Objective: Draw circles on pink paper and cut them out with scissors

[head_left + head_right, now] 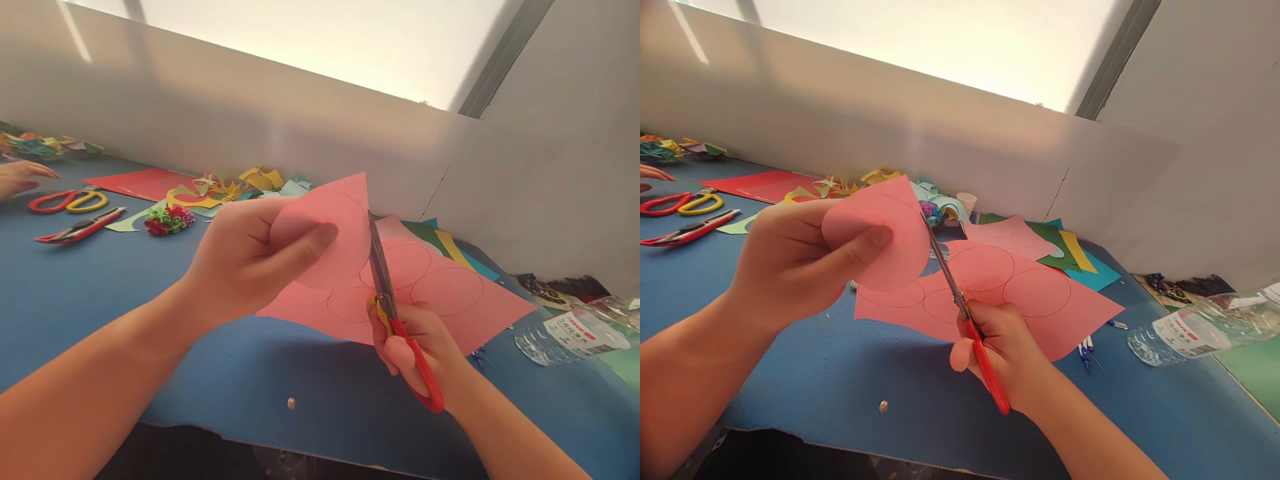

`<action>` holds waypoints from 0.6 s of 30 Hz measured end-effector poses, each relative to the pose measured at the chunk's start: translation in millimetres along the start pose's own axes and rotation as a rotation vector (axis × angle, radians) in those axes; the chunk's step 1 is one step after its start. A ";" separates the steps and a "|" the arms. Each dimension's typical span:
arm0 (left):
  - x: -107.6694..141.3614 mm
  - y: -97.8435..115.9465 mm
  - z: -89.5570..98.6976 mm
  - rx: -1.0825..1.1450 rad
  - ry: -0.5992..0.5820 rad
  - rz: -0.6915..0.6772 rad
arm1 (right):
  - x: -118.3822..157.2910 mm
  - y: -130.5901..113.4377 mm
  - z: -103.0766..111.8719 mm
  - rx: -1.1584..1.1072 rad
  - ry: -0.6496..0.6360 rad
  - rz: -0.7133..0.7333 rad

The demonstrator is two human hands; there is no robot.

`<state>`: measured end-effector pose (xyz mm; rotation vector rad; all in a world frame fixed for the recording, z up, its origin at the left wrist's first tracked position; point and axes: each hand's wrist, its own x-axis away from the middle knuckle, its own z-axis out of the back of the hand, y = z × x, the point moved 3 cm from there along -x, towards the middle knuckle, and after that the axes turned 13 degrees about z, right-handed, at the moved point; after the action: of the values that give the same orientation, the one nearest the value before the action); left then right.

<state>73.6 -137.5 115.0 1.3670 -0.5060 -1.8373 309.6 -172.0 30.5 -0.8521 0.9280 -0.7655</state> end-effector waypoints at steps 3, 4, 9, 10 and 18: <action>-0.1 -0.5 -0.1 0.023 -0.003 0.021 | -0.2 -0.7 0.8 0.019 -0.009 0.001; -0.1 -0.8 -0.1 0.029 -0.004 0.026 | -0.3 -1.0 1.0 0.026 -0.014 0.006; -0.1 -3.1 0.5 0.033 -0.003 0.040 | -0.3 -1.2 1.8 0.039 -0.005 0.045; -0.1 -3.4 0.7 0.035 -0.005 0.042 | -0.2 -1.0 1.8 0.034 -0.003 0.045; -2.8 -2.6 2.1 0.041 -0.036 0.073 | -0.8 -0.2 1.8 0.032 0.017 0.060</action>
<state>71.1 -134.0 115.6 1.3267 -0.6073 -1.8040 310.9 -170.9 31.6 -0.7870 0.9501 -0.7350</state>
